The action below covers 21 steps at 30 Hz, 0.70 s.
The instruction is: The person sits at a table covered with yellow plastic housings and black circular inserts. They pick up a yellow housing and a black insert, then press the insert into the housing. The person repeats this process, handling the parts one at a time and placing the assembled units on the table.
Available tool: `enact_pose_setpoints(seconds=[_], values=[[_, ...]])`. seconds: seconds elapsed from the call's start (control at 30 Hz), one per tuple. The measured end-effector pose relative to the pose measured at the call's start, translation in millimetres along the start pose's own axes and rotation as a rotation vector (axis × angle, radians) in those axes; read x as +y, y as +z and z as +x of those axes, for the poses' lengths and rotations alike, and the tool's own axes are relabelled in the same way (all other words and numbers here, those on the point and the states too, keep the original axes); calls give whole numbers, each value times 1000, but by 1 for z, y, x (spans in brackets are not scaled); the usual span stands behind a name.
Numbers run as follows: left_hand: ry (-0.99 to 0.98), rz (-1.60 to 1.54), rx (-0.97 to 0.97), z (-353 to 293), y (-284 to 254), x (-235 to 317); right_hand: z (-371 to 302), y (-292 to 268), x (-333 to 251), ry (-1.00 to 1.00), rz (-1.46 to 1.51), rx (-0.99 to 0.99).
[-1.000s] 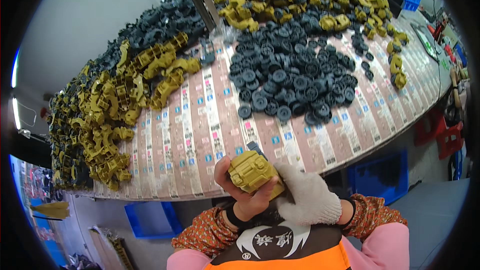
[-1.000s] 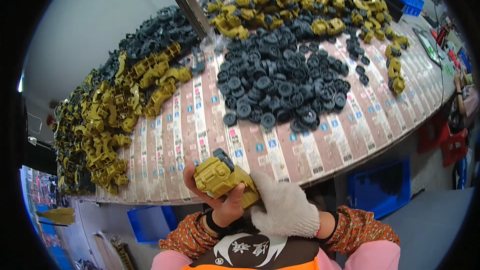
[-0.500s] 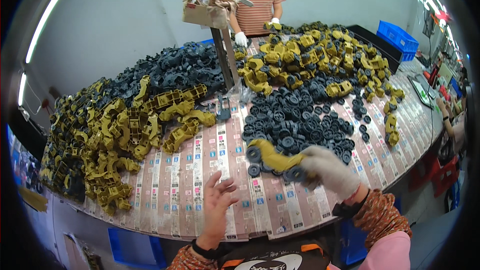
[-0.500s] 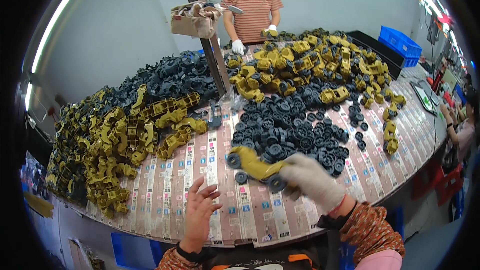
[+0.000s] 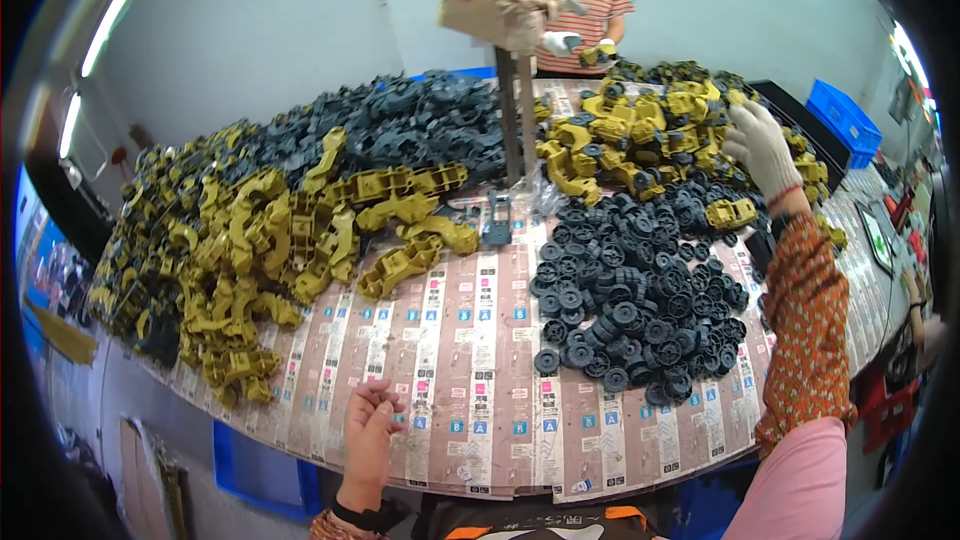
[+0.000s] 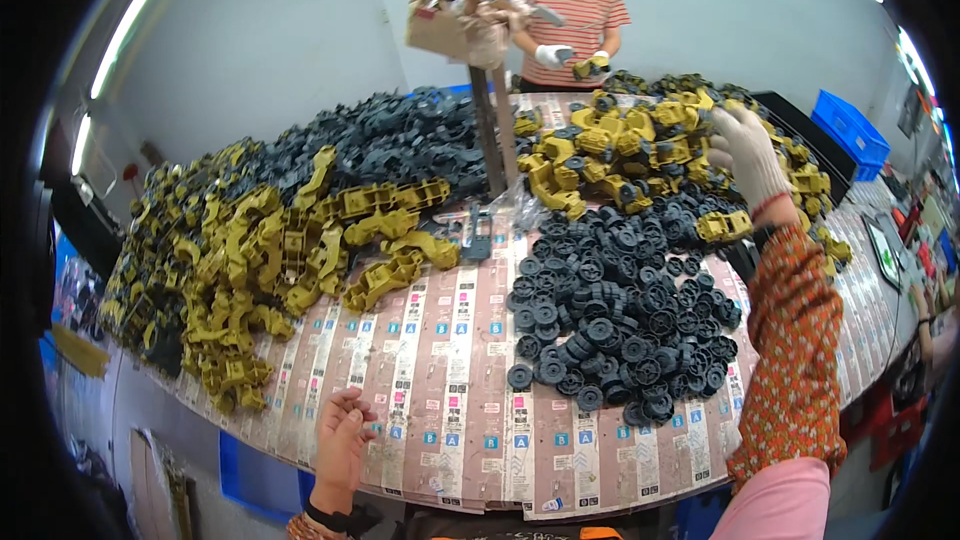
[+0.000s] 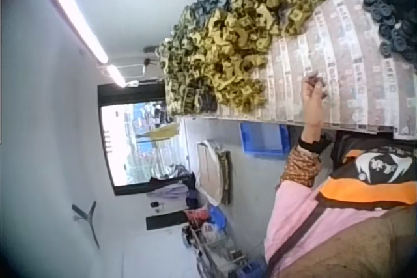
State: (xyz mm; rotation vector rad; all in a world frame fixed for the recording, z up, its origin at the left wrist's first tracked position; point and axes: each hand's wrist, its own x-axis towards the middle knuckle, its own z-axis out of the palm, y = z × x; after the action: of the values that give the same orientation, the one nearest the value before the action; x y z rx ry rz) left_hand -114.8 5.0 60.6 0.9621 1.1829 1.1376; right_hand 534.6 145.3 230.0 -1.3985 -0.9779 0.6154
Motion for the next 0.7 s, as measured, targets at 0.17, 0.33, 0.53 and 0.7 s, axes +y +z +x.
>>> enact_pose_setpoints(seconds=[0.17,0.33,0.53,0.7], values=[[36,216,120,33,-38,-1,-80,51,28,49,-248,48],[453,476,234,123,-82,19,-187,35,31,92,-473,-268],[604,912,521,219,-130,42,-282,35,33,-1,-587,-405],[426,915,58,279,-70,44,-326,30,7,59,-797,-440]])
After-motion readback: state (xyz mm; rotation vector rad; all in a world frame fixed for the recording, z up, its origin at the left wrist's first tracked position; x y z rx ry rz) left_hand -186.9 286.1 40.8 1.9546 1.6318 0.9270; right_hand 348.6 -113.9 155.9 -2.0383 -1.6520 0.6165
